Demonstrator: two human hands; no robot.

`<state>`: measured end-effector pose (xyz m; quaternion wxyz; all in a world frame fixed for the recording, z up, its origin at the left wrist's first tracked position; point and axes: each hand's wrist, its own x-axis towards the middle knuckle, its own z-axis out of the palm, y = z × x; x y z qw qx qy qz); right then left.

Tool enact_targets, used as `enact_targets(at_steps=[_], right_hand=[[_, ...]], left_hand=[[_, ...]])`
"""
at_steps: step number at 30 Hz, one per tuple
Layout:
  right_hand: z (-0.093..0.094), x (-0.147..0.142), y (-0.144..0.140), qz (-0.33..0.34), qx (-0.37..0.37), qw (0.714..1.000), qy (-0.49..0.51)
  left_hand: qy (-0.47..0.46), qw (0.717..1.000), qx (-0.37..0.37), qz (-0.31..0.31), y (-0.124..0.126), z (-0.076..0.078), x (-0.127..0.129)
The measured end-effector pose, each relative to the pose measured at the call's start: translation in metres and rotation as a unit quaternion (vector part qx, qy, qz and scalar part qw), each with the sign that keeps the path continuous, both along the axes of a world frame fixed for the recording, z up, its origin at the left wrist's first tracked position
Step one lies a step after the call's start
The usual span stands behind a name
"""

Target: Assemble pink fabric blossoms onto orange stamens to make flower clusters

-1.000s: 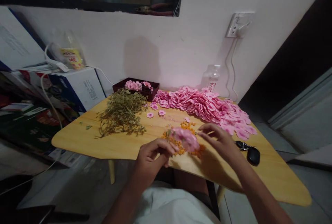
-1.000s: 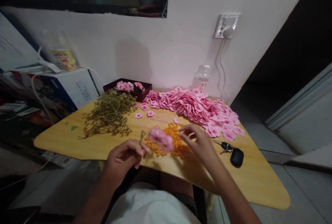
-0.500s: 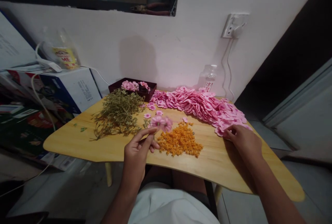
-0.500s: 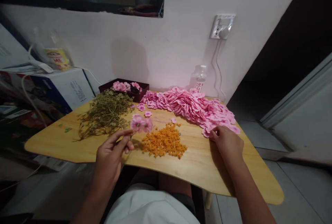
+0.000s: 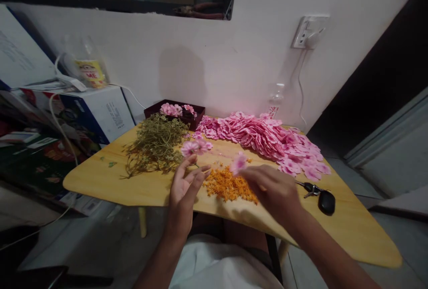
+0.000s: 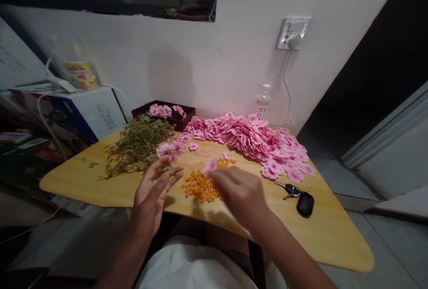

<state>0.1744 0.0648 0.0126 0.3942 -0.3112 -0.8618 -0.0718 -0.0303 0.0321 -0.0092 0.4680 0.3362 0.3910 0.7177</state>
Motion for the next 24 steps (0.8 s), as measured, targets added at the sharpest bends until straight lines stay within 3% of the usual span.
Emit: enact_targets(at_steps=[1,3,7,9,11,13,19,24], right_hand=[[0.001,-0.016,-0.002,0.074,0.017,0.997,-0.021],[0.002,-0.041,0.0,0.158,0.021,0.987,-0.029],[-0.003,-0.06,0.028,0.23,-0.041,0.972,0.012],[-0.009,-0.064,0.055,0.179,-0.109,0.978,0.013],[-0.018,-0.068,0.086,0.045,-0.179,0.982,-0.031],[-0.029,-0.075,0.116,-0.005,-0.195,0.98,-0.048],[-0.055,-0.097,0.169,-0.054,-0.249,0.966,-0.048],[-0.047,-0.087,0.174,-0.033,-0.318,0.947,0.034]], left_hand=[[-0.005,1.0,-0.008,-0.014,-0.001,0.001,0.001],[-0.019,0.999,-0.023,-0.028,-0.001,0.004,0.0],[-0.043,0.998,-0.019,0.03,0.006,0.003,-0.013],[-0.045,0.996,-0.009,0.079,0.011,0.0,-0.02],[-0.049,0.992,-0.002,0.115,0.015,-0.003,-0.027],[-0.053,0.989,-0.001,0.136,0.017,-0.006,-0.032],[-0.052,0.985,0.0,0.162,0.018,-0.003,-0.041],[-0.034,0.983,0.015,0.177,0.019,-0.002,-0.044]])
